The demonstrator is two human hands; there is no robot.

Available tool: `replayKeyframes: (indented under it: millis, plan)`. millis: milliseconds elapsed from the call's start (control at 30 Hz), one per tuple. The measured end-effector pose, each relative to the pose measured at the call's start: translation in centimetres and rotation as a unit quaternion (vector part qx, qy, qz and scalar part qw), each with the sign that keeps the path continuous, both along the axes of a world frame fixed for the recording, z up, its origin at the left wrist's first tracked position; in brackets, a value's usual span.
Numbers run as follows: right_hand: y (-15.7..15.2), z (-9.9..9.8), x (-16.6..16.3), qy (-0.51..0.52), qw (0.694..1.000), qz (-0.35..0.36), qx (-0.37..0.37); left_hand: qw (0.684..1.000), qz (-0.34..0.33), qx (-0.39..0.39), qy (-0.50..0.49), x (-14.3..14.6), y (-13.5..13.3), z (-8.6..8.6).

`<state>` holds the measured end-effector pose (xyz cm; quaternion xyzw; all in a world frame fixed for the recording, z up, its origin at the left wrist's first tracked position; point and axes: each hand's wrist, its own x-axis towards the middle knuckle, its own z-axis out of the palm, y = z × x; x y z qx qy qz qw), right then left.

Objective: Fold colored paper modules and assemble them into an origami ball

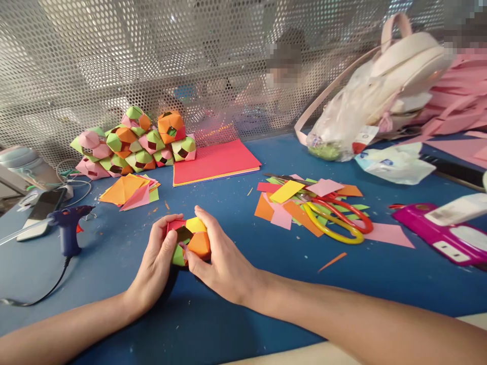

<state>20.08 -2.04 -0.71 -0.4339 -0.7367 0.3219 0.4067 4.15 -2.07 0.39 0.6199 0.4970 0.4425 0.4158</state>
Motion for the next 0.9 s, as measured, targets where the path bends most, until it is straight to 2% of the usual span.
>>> replayKeyframes:
  millis: [533, 900]
  plan:
    - [0.1, -0.2, -0.4, -0.013, 0.999, -0.023, 0.024, 1.0, -0.011, 0.0, 0.004, 0.0, 0.0, -0.2]
    - [0.7, -0.4, 1.1, -0.014, 0.995, 0.096, 0.031, 1.0, 0.007, -0.003, -0.01, -0.1, 0.2, 0.0]
